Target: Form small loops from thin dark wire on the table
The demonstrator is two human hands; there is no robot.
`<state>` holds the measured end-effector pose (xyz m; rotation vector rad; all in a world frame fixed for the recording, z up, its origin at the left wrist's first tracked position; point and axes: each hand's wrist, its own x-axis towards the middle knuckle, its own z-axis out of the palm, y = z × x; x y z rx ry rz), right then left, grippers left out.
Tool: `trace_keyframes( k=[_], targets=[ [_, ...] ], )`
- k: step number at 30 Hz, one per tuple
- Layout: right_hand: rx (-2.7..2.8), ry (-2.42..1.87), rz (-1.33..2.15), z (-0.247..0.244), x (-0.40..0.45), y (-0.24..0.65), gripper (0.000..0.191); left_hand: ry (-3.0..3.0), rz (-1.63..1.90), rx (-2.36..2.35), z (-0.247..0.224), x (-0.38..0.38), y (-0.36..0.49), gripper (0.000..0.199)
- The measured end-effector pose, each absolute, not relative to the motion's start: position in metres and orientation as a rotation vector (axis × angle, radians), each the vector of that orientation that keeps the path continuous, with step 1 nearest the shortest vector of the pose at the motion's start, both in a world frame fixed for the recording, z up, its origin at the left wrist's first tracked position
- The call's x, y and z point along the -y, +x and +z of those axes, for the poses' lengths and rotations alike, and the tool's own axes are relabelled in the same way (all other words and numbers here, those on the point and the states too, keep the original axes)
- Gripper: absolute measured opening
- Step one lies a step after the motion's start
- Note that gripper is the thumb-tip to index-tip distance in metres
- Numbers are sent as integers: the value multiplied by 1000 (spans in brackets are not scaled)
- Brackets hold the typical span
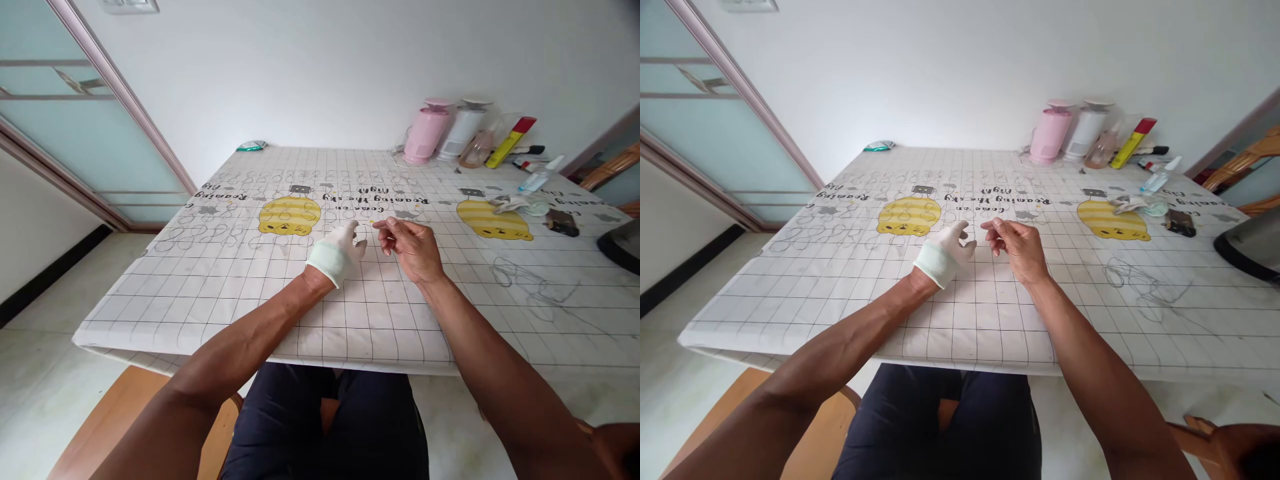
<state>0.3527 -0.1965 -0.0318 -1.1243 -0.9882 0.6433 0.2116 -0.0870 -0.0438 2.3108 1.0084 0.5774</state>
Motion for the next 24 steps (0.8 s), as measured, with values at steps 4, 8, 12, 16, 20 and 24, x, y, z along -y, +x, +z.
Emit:
trace_keyframes(
  k=[4,8,12,16,20,24],
  targets=[
    [989,-1139,655,-32,197,353,38,2343,617,-1009,-43,88,209,45],
    [996,-1133,680,-31,198,354,38,2298,625,-995,-36,91,206,41],
    [992,-1133,689,-30,198,355,40,2181,659,-1012,-29,93,203,48],
    [962,-1121,684,-30,198,357,42,2047,692,-972,-24,94,200,59],
    [953,-1089,725,-29,197,357,40,1762,703,-802,-21,93,200,55],
    [956,-1071,771,-29,198,356,39,1449,665,-696,-17,95,198,34]
  ],
)
